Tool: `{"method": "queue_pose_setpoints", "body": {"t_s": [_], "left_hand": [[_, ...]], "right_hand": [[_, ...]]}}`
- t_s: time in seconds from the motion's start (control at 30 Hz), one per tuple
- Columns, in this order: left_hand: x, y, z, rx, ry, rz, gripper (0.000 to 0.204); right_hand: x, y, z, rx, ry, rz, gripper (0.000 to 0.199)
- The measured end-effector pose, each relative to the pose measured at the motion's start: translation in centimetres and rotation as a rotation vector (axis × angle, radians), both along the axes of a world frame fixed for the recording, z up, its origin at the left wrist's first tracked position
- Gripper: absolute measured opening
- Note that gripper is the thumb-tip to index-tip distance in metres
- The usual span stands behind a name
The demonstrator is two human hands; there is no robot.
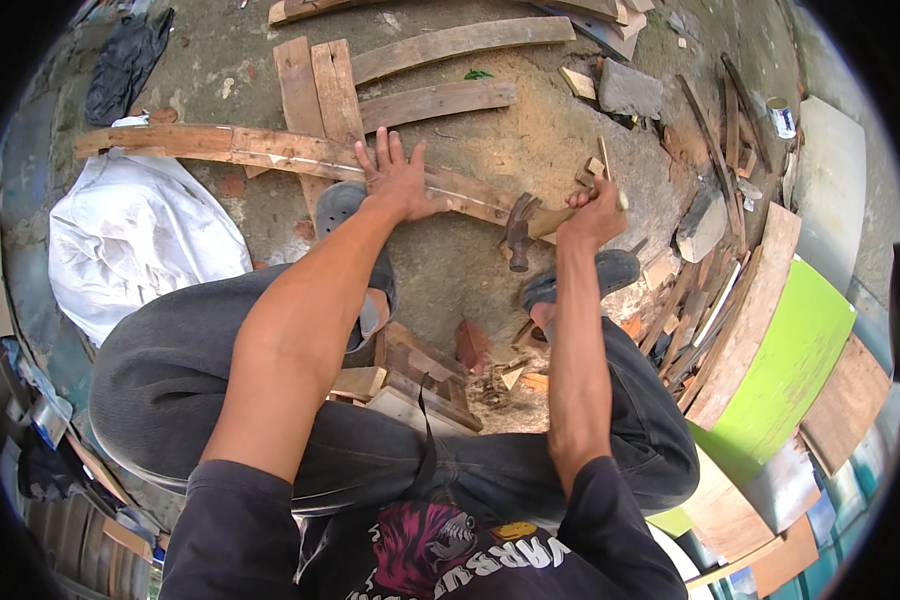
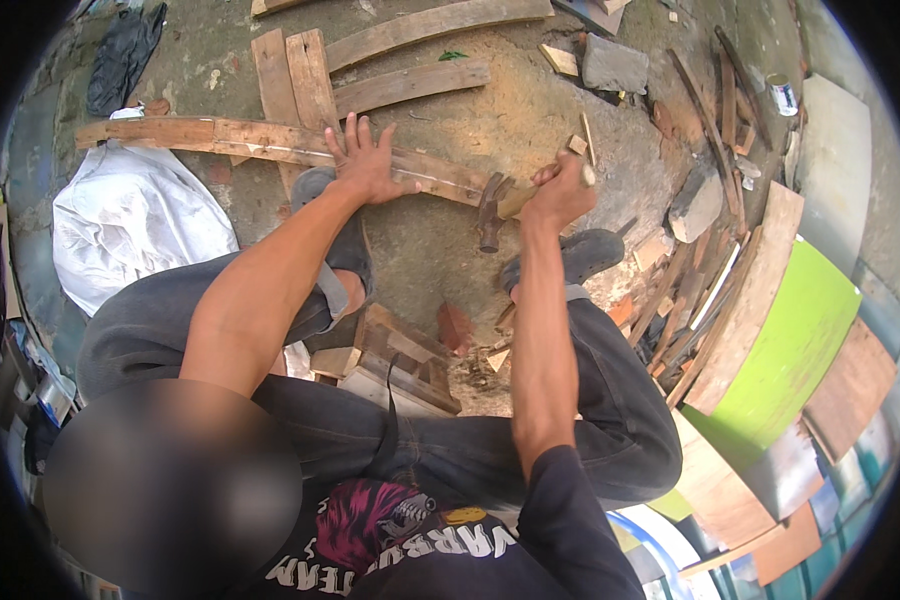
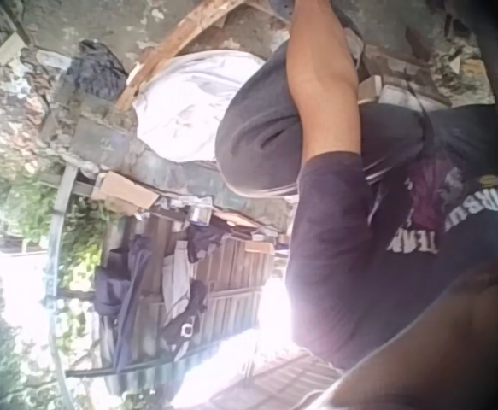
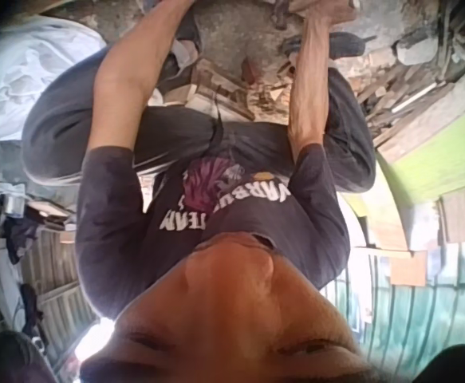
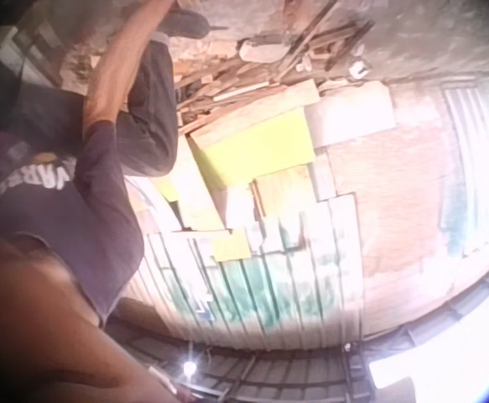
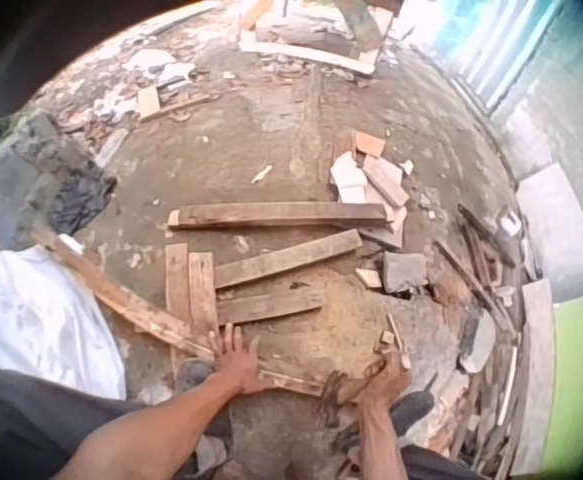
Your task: The person sits on the ground and uses a hammer to repeatedly strike a long piece of wood, breaking it into smaller fragments. The person then picks up the broken pieces and continues to break them down further.
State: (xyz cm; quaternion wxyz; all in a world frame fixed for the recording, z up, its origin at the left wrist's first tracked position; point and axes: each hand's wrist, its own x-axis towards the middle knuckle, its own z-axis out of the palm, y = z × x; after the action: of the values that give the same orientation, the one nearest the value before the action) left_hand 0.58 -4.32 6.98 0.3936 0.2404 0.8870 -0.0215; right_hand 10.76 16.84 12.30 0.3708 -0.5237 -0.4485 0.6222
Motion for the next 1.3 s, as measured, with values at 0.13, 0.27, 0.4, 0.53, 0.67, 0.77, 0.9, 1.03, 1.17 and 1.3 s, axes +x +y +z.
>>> {"method": "queue_pose_setpoints", "body": {"t_s": [0.13, 0.27, 0.4, 0.53, 0.67, 0.77, 0.9, 1.03, 1.17, 1.3], "left_hand": [[0.2, -0.2, 0.0, 0.004, 0.01, -0.005, 0.115], [0.0, -0.1, 0.0, -0.004, 0.019, 0.009, 0.115], [0.1, 0.2, 0.0, 0.003, 0.007, -0.003, 0.117], [0.3, 0.2, -0.1, 0.001, 0.012, 0.007, 0.12], [0.1, 0.0, 0.1, -0.006, -0.018, 0.011, 0.123], [-0.1, 0.0, 0.0, -0.019, -0.038, -0.004, 0.124], [-0.3, -0.1, -0.1, -0.013, -0.068, -0.031, 0.125], [-0.4, -0.5, -1.0, -0.001, -0.079, -0.047, 0.127], [-0.7, -0.8, -0.6, -0.013, -0.118, -0.075, 0.125], [-2.8, -1.7, -0.4, 0.089, -0.205, -0.069, 0.12]], "right_hand": [[3.0, -2.1, -0.1, 0.259, 0.155, 0.078, 0.024], [1.2, -0.9, -0.1, 0.228, 0.214, 0.106, 0.024], [2.7, 1.5, 0.3, 0.079, 0.256, 0.34, 0.023], [5.0, 2.2, 1.9, 0.073, -0.039, 0.557, 0.02], [6.4, 1.5, 6.6, 0.039, -0.507, 0.717, 0.026], [7.9, 0.9, 7.9, 0.059, -0.614, 0.782, 0.029], [8.6, -0.3, 4.9, 0.246, -0.28, 0.79, 0.023], [5.8, -1.0, 2.8, 0.218, -0.086, 0.836, 0.025], [3.2, -3.3, 4.8, 0.339, -0.252, 1.068, 0.029], [3.7, -6.9, 4.5, 0.575, -0.226, 1.313, 0.023]]}}
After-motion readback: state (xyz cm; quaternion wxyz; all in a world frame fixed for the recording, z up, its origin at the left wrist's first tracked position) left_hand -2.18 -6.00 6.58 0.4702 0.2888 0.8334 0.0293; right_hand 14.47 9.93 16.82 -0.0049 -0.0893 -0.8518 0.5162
